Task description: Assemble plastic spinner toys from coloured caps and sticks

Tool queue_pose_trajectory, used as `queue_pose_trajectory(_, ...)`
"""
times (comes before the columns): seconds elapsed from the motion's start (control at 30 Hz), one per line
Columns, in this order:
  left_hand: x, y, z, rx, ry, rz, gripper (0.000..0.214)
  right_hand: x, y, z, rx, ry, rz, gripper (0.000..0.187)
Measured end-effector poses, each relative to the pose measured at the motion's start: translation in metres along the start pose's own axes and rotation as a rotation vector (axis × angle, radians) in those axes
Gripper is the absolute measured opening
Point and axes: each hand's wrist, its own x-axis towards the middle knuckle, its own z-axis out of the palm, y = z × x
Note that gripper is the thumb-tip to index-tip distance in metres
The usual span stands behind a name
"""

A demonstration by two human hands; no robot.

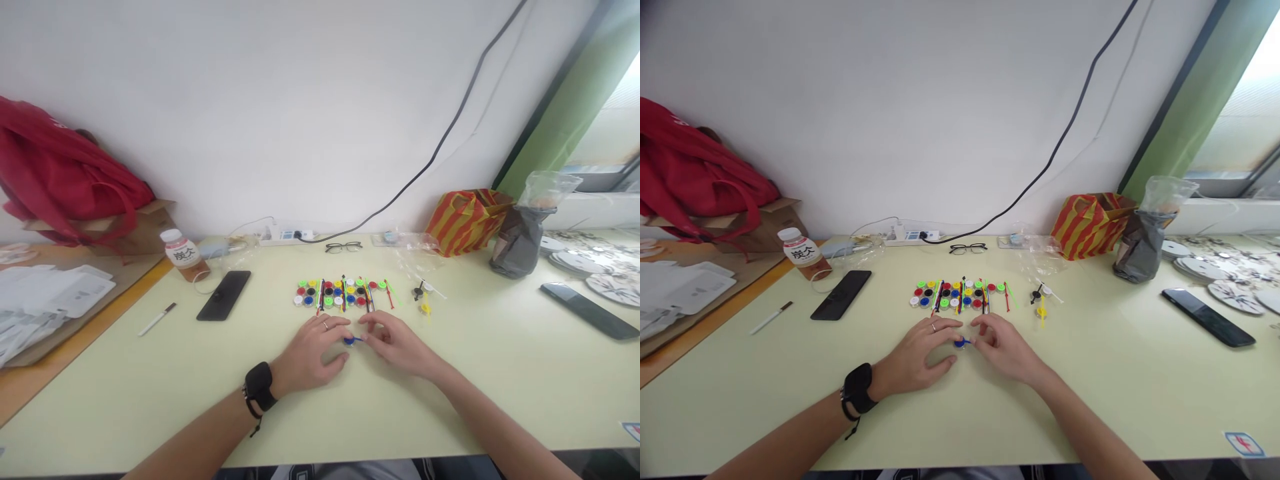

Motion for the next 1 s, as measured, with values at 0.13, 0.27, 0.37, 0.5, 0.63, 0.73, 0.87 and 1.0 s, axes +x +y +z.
queue_pose_trajectory(0.13, 0.000, 0.005, -0.007, -0.033, 0.077, -0.014, 0.058, -0.017, 0.008, 0.006, 0.004, 0.132, 0.056, 0.055)
queue_pose_trajectory(0.27, 0.000, 0.001, -0.008, -0.043, 0.175, -0.052, 0.056, -0.036, -0.001, 0.019, -0.024, 0.275, 0.160, 0.067)
queue_pose_trajectory(0.37, -0.002, -0.005, -0.007, -0.091, 0.265, -0.117, 0.050, -0.054, -0.020, 0.036, -0.013, 0.163, 0.162, 0.058)
queue_pose_trajectory(0.5, -0.003, -0.009, -0.007, -0.138, 0.333, -0.174, 0.045, -0.073, -0.038, 0.049, 0.269, -0.421, 0.115, 0.062)
queue_pose_trajectory(0.63, 0.000, -0.010, -0.008, -0.160, 0.349, -0.190, 0.037, -0.070, -0.040, 0.034, 0.224, -0.175, 0.116, 0.050)
queue_pose_trajectory(0.73, 0.003, -0.011, -0.007, -0.171, 0.349, -0.197, 0.032, -0.055, -0.036, 0.003, 0.139, -0.054, 0.067, 0.045)
queue_pose_trajectory(0.87, 0.006, -0.016, -0.006, -0.165, 0.380, -0.213, 0.025, -0.022, -0.024, -0.056, -0.243, 0.149, -0.024, 0.038)
queue_pose_trajectory(1.0, 0.009, -0.022, -0.006, -0.141, 0.432, -0.233, 0.021, 0.018, -0.003, -0.095, -0.585, 0.347, 0.093, 0.023)
